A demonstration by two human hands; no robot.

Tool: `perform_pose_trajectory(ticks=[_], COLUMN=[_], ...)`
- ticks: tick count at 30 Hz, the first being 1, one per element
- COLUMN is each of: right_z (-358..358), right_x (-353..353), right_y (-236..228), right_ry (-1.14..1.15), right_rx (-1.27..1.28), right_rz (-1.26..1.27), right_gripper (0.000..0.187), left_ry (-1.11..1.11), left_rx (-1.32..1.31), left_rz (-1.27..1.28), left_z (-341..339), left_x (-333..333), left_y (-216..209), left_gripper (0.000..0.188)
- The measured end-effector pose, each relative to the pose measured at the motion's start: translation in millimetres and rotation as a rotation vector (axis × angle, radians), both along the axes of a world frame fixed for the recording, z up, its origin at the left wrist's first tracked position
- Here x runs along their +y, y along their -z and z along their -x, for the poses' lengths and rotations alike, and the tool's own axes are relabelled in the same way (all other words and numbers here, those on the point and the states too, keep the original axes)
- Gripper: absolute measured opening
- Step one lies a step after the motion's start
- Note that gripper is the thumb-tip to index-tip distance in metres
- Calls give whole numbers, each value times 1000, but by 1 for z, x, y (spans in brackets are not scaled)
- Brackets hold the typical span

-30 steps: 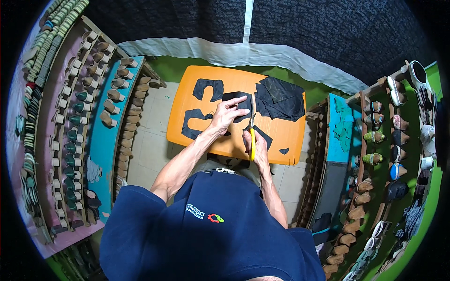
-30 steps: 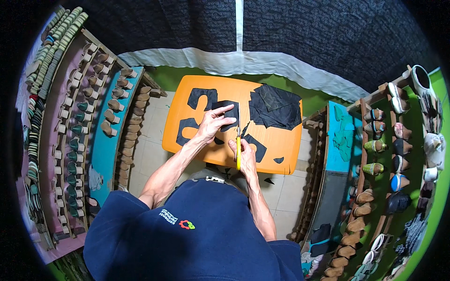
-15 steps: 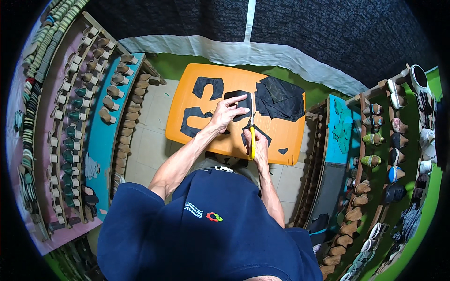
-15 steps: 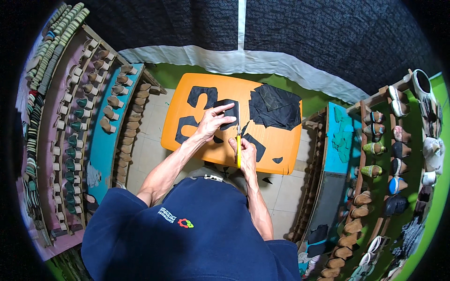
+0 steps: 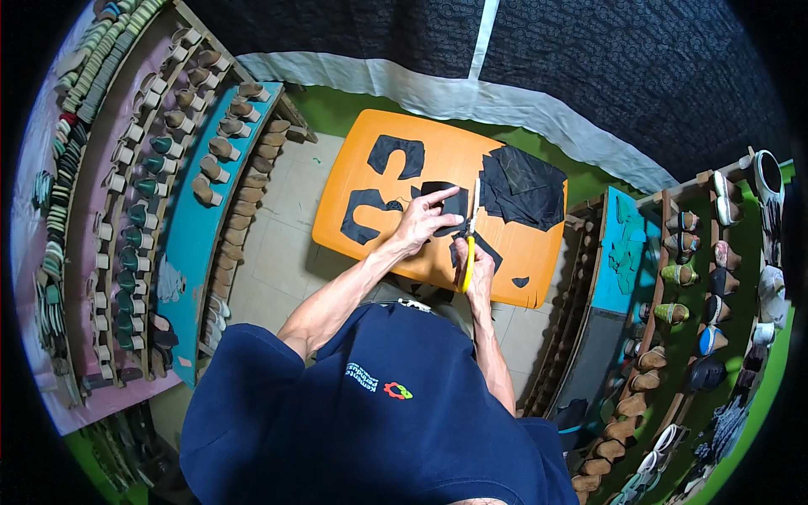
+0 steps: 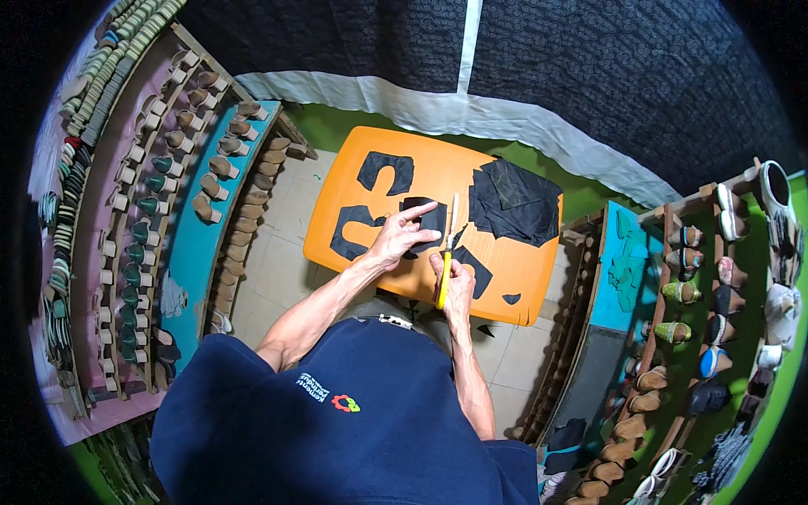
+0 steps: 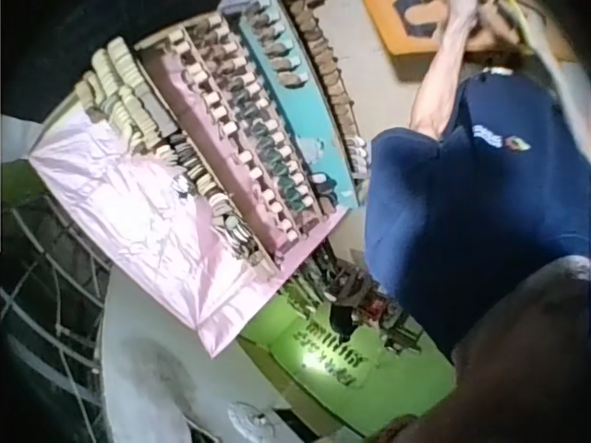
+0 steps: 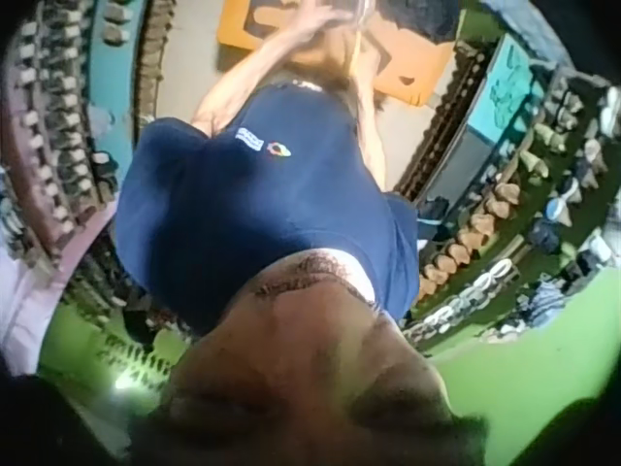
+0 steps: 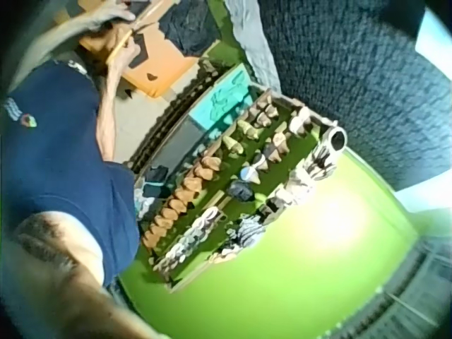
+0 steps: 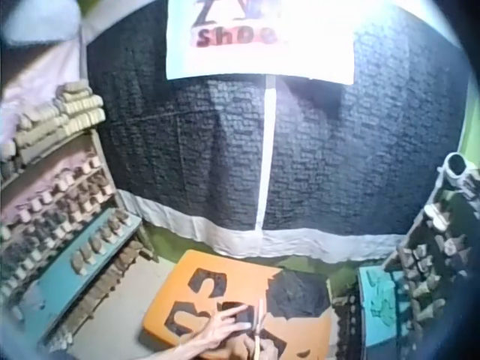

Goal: The person cuts a piece of black fabric into a specific curved shape using yellow-handled scissors on an orange table. They repeatedly trim the edges of the fabric piece to refine the shape, placing the finished cutouts on the table.

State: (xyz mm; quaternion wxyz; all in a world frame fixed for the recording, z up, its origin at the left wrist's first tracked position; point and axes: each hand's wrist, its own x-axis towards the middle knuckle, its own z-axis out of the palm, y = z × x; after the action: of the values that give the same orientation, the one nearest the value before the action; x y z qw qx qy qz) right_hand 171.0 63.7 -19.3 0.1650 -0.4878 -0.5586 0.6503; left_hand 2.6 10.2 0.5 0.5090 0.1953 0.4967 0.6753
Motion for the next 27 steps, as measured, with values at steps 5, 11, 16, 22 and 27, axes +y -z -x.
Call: perform_pose_trajectory(ticks=[5,11,16,22,27], right_z=[7,-2,-26,-64,-85], right_x=[3,23,40,74,77], right_y=[9,36,68,138,171], right_ry=[110,46,41,87,155], right_rx=[203,178,140,58,-96], right_rz=[-26,-95,17,94,99], right_gripper=[34,32,32,27,23], left_ry=[152,49,-79,-106,-152], left_rx=[11,162,-115,93,407], left_rz=[12,75,143,562,495], left_z=[-20,-29,-11,-4,7], left_x=[-30,-57,-67,-62,-49], left_y=[24,35,63,144,170], left_gripper=[84,107,96,74,37])
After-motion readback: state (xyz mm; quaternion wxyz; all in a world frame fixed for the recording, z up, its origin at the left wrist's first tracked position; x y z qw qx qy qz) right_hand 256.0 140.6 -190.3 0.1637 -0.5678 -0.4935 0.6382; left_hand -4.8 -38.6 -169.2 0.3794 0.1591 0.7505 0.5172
